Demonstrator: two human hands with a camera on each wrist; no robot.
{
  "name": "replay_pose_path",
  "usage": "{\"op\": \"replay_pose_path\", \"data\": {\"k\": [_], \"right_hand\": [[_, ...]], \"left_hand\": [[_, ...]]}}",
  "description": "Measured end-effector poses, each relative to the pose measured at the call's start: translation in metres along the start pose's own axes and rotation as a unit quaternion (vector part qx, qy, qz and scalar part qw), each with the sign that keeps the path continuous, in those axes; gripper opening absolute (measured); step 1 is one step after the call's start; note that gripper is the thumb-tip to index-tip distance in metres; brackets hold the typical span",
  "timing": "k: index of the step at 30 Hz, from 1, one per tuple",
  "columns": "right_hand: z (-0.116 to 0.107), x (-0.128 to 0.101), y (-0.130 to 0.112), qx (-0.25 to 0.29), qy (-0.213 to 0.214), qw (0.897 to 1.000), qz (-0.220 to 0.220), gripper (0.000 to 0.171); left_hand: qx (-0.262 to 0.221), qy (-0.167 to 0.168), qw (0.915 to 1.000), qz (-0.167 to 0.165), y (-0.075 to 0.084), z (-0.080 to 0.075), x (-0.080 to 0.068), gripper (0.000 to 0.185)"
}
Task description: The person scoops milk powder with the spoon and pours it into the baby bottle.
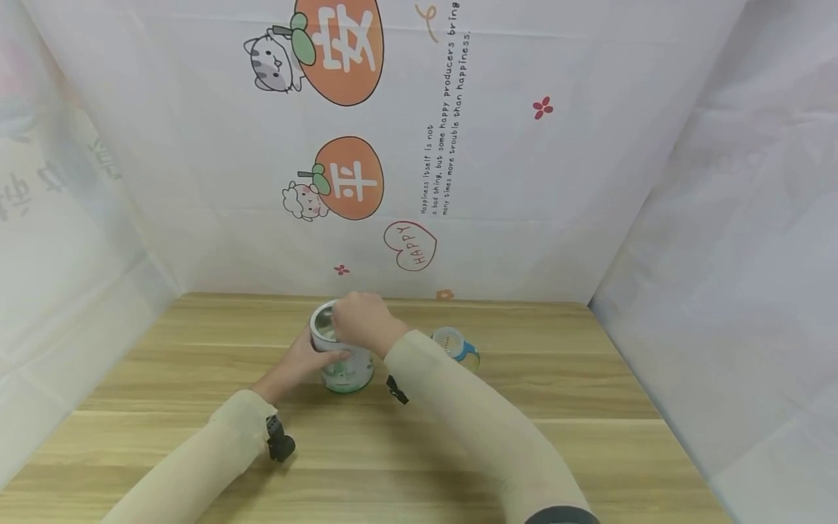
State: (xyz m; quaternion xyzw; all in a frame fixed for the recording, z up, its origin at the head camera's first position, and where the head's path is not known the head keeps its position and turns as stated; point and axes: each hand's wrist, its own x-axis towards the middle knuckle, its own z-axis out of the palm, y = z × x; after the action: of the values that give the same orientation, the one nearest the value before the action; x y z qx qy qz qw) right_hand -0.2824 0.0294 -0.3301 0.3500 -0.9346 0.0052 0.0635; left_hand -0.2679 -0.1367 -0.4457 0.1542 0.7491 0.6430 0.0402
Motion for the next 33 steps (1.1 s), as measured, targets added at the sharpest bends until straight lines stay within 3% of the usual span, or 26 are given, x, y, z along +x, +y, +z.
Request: {"op": "replay_pose_path", "data": {"k": [33], "right_hand": [[0.007,0.0039,-0.0045,0.043,-0.001,0.999,0.01,0.044]], "left_hand": [[0.009,0.015,0.9998,-0.014,0.0038,0.0029,-0.0013,0.09]]}}
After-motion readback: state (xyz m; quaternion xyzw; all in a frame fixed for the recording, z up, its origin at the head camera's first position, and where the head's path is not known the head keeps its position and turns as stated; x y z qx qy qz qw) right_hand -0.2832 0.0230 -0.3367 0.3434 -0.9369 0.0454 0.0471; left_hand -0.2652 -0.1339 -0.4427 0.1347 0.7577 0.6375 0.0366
